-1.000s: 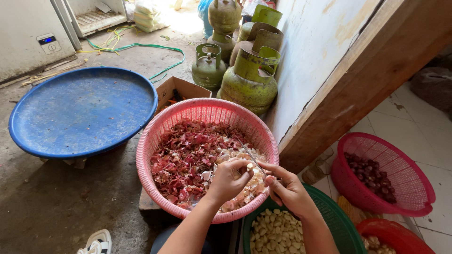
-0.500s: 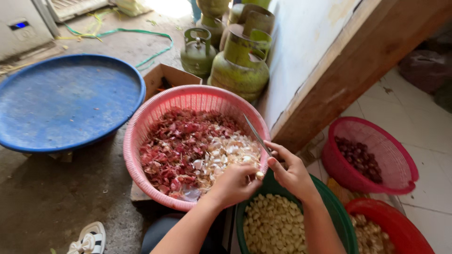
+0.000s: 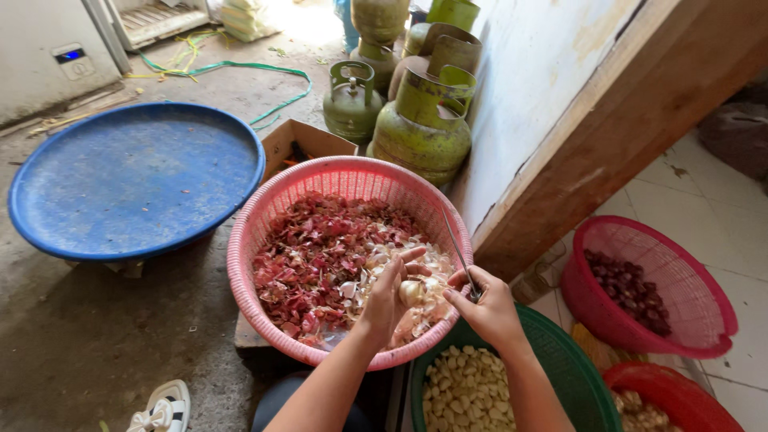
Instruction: The person sits on the floor and peels garlic cloves one by one using a small knife. Peeled cloves are placed into a green basket, while skins are discarded into a pink basket. The process continues consistently throughout the clip.
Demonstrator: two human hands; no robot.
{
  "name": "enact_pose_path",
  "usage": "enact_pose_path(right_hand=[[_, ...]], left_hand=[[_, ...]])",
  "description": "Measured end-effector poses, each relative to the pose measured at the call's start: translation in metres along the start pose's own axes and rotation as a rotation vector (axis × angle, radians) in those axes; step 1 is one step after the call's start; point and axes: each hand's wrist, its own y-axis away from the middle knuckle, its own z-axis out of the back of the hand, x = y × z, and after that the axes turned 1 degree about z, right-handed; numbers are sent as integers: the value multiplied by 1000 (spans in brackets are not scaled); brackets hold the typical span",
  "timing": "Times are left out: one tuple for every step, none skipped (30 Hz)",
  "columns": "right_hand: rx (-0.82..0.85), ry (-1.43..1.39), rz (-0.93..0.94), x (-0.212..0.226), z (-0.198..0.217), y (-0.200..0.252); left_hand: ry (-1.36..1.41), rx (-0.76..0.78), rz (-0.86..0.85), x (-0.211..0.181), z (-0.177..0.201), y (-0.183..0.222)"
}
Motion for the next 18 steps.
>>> enact_pose_path(right_hand=[[6,-56,29,6,-5,0],[10,-112,55,12,-8,1],[14,-168,82,19,-11,1],[46,-196,85,26,-14,2],[77,-225,87,32,-17,4],[107,-252,89,39,-18,5],[84,-216,194,45,-20,6],[63,-179,300,51,-22,7],[42,-140,404,56,-22,8],[39,-128,361,60,-22,8],[37,-116,318,63,-22,7],[35,-103,276,66,-22,6],[42,-98,265,68,-21,6],[49,-92,253,68,-21,6],[56,-86,241,68,-20,5],[58,-77,277,66,-19,5],[60,-68,313,64,-19,5],[63,-60,348,61,-19,5]], left_hand=[[-36,-27,-21,-1,1,0],[-71,-52,-39,-2,1,-1],[-106,-77,-57,-3,0,-1],[-114,-84,-49,-4,-1,-2],[-122,-91,-42,-5,-2,-2],[-130,-96,-32,-6,-4,-3],[-122,-86,-21,-7,-5,-4],[-112,-76,-10,-7,-6,-4],[-102,-66,1,-6,-6,-5],[-161,-55,-8,-5,-6,-5],[-219,-43,-17,-3,-6,-6],[-277,-32,-26,-1,-5,-6],[-338,-28,-99,1,-5,-7],[-398,-24,-170,5,-4,-9],[-458,-20,-241,7,-3,-10],[-472,-21,-234,8,-1,-11],[-486,-21,-228,9,0,-10],[-500,-22,-220,10,0,-9]])
